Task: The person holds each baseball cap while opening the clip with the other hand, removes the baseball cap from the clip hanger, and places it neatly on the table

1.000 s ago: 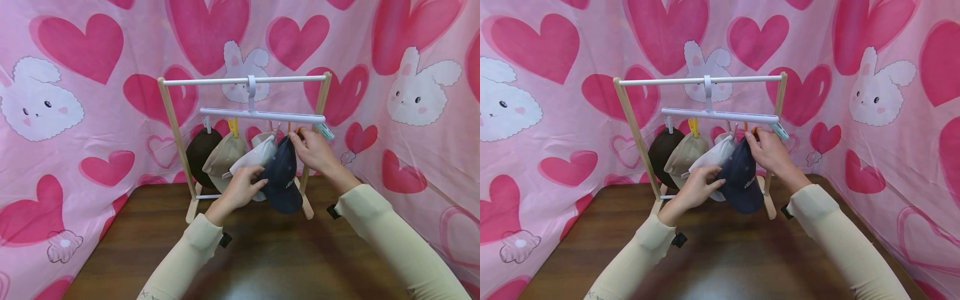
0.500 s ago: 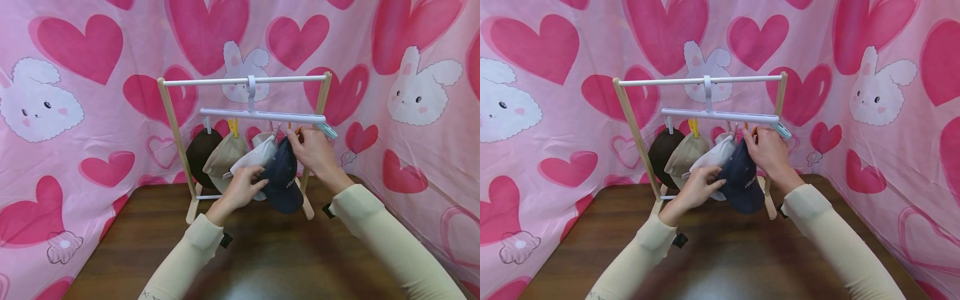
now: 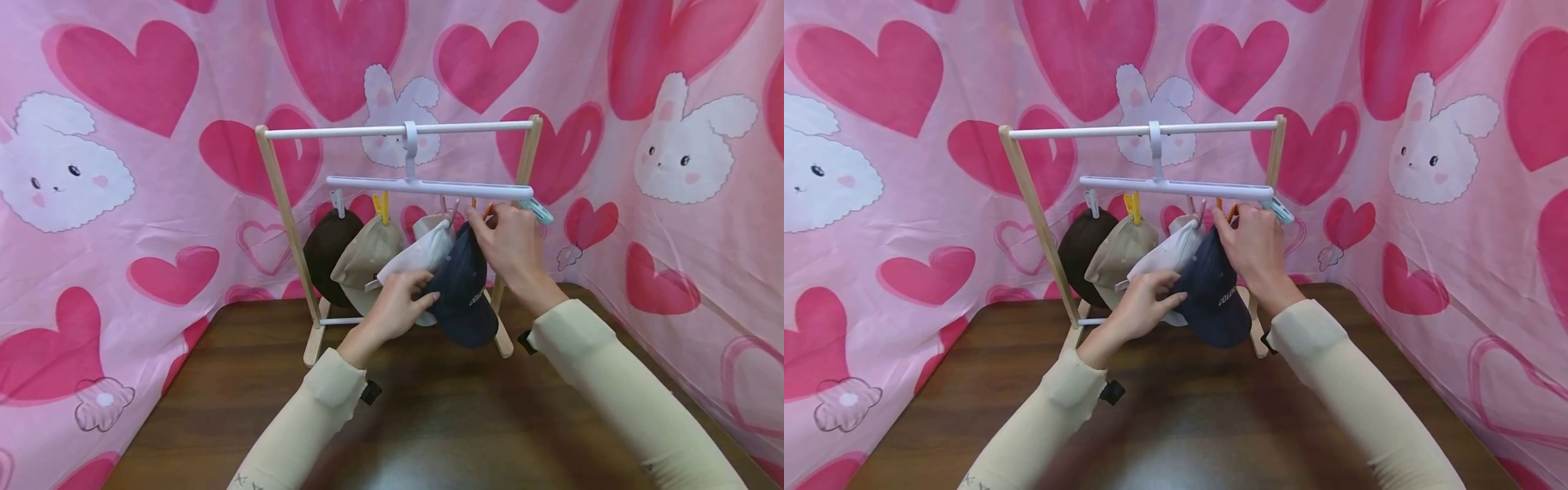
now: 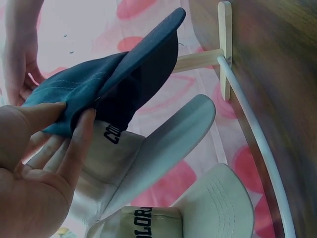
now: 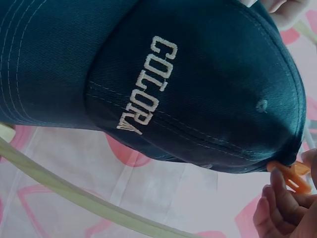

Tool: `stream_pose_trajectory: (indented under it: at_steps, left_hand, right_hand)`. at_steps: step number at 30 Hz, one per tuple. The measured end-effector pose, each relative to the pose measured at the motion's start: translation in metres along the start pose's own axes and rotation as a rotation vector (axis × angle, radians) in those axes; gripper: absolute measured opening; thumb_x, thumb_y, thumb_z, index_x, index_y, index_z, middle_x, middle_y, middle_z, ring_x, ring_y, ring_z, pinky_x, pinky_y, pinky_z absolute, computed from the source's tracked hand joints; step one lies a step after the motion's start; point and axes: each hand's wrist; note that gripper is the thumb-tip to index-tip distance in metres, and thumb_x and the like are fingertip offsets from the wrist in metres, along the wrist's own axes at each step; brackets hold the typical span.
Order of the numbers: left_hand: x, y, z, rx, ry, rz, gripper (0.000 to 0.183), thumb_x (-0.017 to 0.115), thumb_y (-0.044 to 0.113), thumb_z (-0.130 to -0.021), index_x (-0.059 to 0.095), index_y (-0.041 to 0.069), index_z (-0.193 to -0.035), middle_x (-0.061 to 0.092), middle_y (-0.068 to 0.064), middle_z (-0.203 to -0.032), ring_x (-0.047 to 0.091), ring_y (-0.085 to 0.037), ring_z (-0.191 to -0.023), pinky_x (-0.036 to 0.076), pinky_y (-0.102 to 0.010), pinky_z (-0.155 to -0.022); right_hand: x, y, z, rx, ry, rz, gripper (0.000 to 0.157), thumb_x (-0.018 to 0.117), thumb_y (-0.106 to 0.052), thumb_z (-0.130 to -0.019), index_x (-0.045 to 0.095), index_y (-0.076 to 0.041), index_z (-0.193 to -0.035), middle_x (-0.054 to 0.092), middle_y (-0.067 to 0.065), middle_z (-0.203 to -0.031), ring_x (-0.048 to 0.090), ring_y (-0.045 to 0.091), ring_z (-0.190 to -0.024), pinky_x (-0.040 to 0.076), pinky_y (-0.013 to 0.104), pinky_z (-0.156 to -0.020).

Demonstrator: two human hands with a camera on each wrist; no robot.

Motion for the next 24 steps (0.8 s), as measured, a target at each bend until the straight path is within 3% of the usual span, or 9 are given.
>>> stream_pose_trajectory:
  at_steps: [7,14,24]
  left_hand:
    - [-0.002,0.001,0.0,0.004,-0.009,0.009,0.015,0.077,0.009,-0.092,0.073,0.005,-0.105,0.074,-0.004,-0.094,0.065,-0.016,-0.082,0.056,-0.03,-0.079]
    - [-0.003,0.001,-0.001,0.005,-0.024,0.016,0.013,0.077,0.01,-0.092,0.074,0.006,-0.104,0.074,-0.004,-0.095,0.066,-0.015,-0.086,0.057,-0.032,-0.085]
    - [-0.015,-0.004,0.003,-0.007,0.014,0.049,0.01,0.075,0.007,-0.093,0.073,0.004,-0.102,0.072,-0.005,-0.091,0.066,-0.017,-0.087,0.058,-0.035,-0.086]
  right_hand:
    - [0.003,0.001,-0.003,-0.014,0.045,-0.008,0.052,0.066,-0.045,-0.098,0.073,0.001,-0.076,0.072,0.016,-0.072,0.064,0.034,-0.067,0.048,0.044,-0.058]
    - [0.004,0.001,-0.005,-0.016,0.068,-0.005,0.052,0.066,-0.045,-0.098,0.074,0.001,-0.077,0.069,0.016,-0.068,0.06,0.032,-0.063,0.048,0.041,-0.058]
    - [0.006,0.005,-0.008,-0.103,0.106,0.011,0.052,0.064,-0.04,-0.099,0.072,0.001,-0.068,0.059,0.012,-0.056,0.051,0.029,-0.054,0.036,0.037,-0.048]
Point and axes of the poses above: each hand's wrist, its own z-axis away from the middle knuckle, its own x-axis out of the palm, y = z × x
